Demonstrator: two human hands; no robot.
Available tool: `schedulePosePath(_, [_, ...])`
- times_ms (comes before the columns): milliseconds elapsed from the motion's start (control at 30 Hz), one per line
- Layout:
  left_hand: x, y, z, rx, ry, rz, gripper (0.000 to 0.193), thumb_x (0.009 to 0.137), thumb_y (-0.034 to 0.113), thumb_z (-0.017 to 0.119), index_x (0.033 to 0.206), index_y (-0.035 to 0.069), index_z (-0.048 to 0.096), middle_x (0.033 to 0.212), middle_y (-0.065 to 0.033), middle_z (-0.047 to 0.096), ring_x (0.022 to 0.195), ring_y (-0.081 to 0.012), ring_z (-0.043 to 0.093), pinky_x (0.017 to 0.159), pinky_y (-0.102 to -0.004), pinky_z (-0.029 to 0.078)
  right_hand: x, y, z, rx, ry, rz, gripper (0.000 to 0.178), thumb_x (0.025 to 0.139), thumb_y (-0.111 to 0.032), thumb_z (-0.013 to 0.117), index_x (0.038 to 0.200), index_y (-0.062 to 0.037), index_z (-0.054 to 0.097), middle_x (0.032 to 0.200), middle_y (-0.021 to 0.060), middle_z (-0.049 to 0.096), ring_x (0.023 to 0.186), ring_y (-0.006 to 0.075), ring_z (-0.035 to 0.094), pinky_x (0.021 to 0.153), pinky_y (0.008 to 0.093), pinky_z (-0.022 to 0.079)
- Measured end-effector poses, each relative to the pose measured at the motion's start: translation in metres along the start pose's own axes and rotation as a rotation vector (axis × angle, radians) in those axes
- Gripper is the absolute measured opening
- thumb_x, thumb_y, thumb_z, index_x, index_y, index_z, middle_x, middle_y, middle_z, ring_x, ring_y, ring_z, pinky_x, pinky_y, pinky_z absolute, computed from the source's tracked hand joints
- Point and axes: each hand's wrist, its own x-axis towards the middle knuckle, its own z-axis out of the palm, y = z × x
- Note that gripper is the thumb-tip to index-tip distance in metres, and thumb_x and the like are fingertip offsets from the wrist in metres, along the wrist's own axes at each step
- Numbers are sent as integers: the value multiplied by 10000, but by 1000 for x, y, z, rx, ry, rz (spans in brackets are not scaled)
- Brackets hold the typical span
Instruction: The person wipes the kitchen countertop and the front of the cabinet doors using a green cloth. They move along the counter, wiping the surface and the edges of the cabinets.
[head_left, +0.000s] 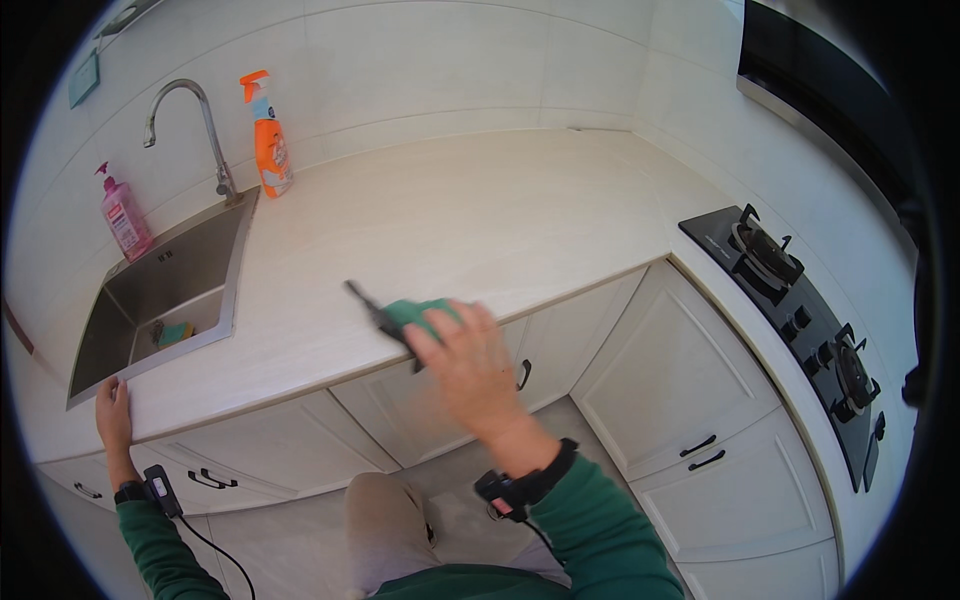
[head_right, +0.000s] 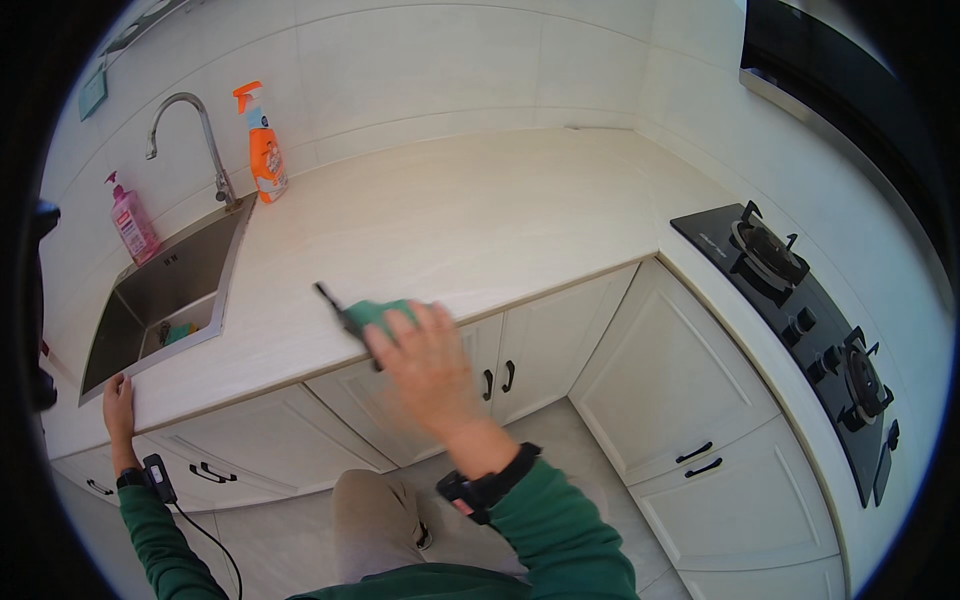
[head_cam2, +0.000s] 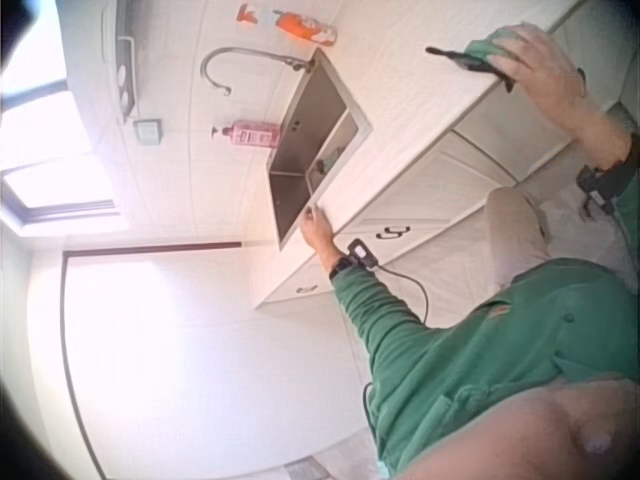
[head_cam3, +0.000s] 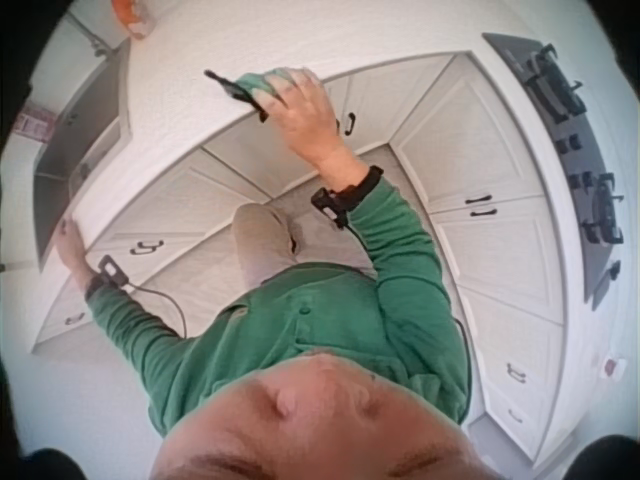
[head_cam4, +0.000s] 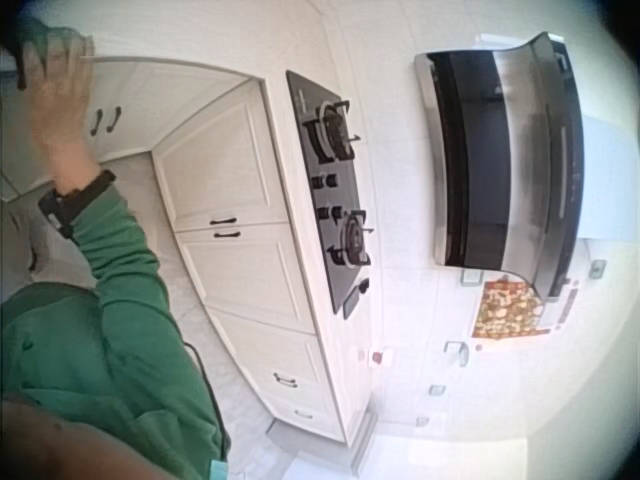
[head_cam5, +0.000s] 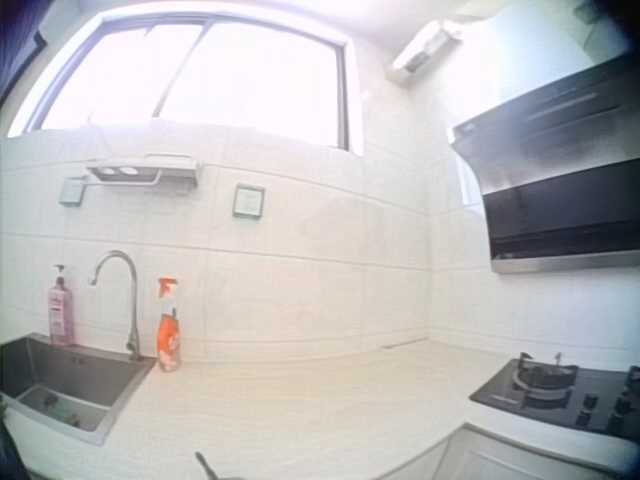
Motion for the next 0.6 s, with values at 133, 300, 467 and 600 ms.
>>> schedulePosePath(133, [1, -1, 0, -32, 3, -18, 424, 962, 286, 567, 1230, -41, 585, 1233, -198, 618, 1159, -302, 590, 1004, -351, 433, -17, 66, -13, -132, 59, 72, 472, 746, 34, 595, 1201, -93, 575, 1233, 127, 534, 1229, 355, 487, 1075, 518, 374])
schedulePosePath(300, [0, 2, -1, 17, -7, -6, 423, 961, 289, 565, 1230, -37, 587, 1232, -198, 620, 1155, -307, 592, 1003, -355, 435, -60, 149, -26, -215, 298, 556, 539, 828, 68, 542, 1353, -23, 464, 1339, 191, 499, 1256, 403, 463, 1092, 440, 359])
schedulePosePath(467, [0, 3, 0, 110, 8, -14, 418, 959, 286, 561, 1221, -39, 591, 1222, -205, 623, 1152, -311, 593, 997, -358, 438, -84, 174, 7, 274, 400, 1212, 622, 878, 48, 545, 1453, 53, 308, 1427, 236, 422, 1331, 350, 409, 1115, 384, 315])
schedulePosePath(600, [4, -7, -2, 62, -4, 14, 418, 963, 287, 553, 1217, -43, 591, 1202, -203, 630, 1134, -305, 598, 990, -353, 438, -64, 83, 75, 162, 286, 898, 683, 853, 76, 499, 1461, 114, 191, 1513, 310, 223, 1412, 416, 244, 1161, 430, 233])
